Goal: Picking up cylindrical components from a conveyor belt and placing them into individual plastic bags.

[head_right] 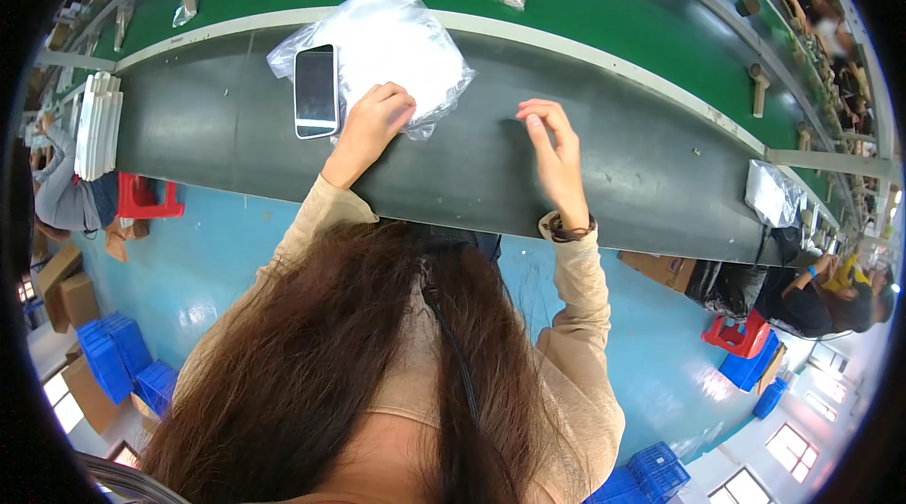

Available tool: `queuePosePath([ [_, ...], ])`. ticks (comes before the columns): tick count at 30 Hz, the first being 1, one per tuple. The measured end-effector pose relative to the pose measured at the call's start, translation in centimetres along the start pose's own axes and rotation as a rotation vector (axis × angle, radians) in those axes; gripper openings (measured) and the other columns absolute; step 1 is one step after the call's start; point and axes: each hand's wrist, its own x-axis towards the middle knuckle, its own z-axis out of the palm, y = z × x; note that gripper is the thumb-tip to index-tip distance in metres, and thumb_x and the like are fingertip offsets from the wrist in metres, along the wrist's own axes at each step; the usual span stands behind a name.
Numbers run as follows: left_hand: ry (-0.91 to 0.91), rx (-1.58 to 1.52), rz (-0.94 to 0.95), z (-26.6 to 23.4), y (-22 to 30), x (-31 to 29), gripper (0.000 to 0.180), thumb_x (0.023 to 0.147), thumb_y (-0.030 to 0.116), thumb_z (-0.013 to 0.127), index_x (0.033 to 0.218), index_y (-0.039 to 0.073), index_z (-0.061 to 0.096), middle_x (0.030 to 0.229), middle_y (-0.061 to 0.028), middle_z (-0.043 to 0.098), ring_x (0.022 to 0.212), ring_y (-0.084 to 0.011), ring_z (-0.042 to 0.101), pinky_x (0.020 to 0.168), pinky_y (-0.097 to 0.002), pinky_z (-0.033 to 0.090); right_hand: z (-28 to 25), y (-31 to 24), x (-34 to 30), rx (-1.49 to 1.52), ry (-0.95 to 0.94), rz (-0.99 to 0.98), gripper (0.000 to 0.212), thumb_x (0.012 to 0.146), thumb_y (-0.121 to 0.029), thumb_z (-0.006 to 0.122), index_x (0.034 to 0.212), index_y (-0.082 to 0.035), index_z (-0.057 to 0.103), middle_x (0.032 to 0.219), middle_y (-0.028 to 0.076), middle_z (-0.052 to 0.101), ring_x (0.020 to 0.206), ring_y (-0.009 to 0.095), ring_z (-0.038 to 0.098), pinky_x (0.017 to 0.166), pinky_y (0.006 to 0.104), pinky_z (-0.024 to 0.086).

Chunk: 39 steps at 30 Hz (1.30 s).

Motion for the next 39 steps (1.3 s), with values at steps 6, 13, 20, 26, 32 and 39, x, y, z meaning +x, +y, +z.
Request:
queuePosePath([
  [6, 0.152, -0.208, -0.208, 0.6, 0.0, 0.2, 0.011, 0.088, 0.007, 0.061, 0.096, 0.001, 0.062, 0.084, -0.0145, 0.066, 0.076, -0.0308, 0.066, 0.068, -0.0363, 0.051, 1.1, 0.5, -0.7, 0.054, -0.042, 0.052, 0.017, 0.098, -0.011, 0.049, 0.094, 0.0, 0.062, 0.106, 0.007, 0.061, 0.103, 0.015, 0.055, 0.095, 0.0283, 0.039],
  [13, 0.288, -0.286, -0.422, 1.1, 0.0, 0.5, 0.018, 0.086, 0.004, 0.062, 0.103, 0.003, 0.061, 0.08, -0.0121, 0.068, 0.071, -0.0282, 0.068, 0.063, -0.0348, 0.052, 0.6, 0.7, -1.4, 0.107, -0.041, 0.115, 0.015, 0.097, -0.01, 0.05, 0.095, 0.001, 0.061, 0.103, 0.006, 0.061, 0.1, 0.014, 0.056, 0.091, 0.0262, 0.041],
  [20, 0.239, -0.102, -0.252, 1.0, 0.4, 0.4, 0.019, 0.085, 0.003, 0.063, 0.105, 0.003, 0.064, 0.087, -0.0131, 0.069, 0.074, -0.0202, 0.069, 0.066, -0.0301, 0.054, -2.1, -0.5, -1.7, 0.042, -0.067, 0.099, 0.014, 0.096, -0.008, 0.051, 0.096, 0.001, 0.061, 0.101, 0.006, 0.062, 0.096, 0.014, 0.057, 0.089, 0.0261, 0.042],
  [26, 0.316, -0.166, -0.394, 1.8, 1.2, 0.6, 0.016, 0.087, 0.002, 0.06, 0.103, 0.003, 0.062, 0.09, -0.0151, 0.067, 0.075, -0.0242, 0.066, 0.067, -0.0316, 0.052, -6.6, -3.9, -1.6, -0.195, -0.099, 0.061, 0.012, 0.093, -0.006, 0.053, 0.094, 0.002, 0.062, 0.097, 0.007, 0.063, 0.096, 0.017, 0.057, 0.089, 0.0276, 0.042],
  [32, 0.197, -0.097, -0.309, 1.9, 0.1, -1.0, 0.012, 0.088, -0.003, 0.057, 0.096, -0.001, 0.065, 0.093, -0.0135, 0.065, 0.086, -0.0243, 0.063, 0.079, -0.0308, 0.048, -15.2, -3.6, 1.8, -0.466, -0.346, 0.225, 0.021, 0.093, -0.02, 0.057, 0.099, -0.001, 0.063, 0.095, 0.011, 0.066, 0.09, 0.022, 0.063, 0.08, 0.0331, 0.048],
  [39, 0.125, -0.251, -0.475, 1.1, 1.7, 1.0, 0.023, 0.081, -0.001, 0.067, 0.104, -0.001, 0.065, 0.098, -0.0094, 0.065, 0.089, -0.0217, 0.063, 0.081, -0.0301, 0.049, -39.5, 10.0, 10.5, -1.284, 0.056, 0.53, 0.036, 0.087, -0.038, 0.06, 0.1, -0.005, 0.067, 0.095, 0.015, 0.07, 0.08, 0.031, 0.067, 0.073, 0.0433, 0.053],
])
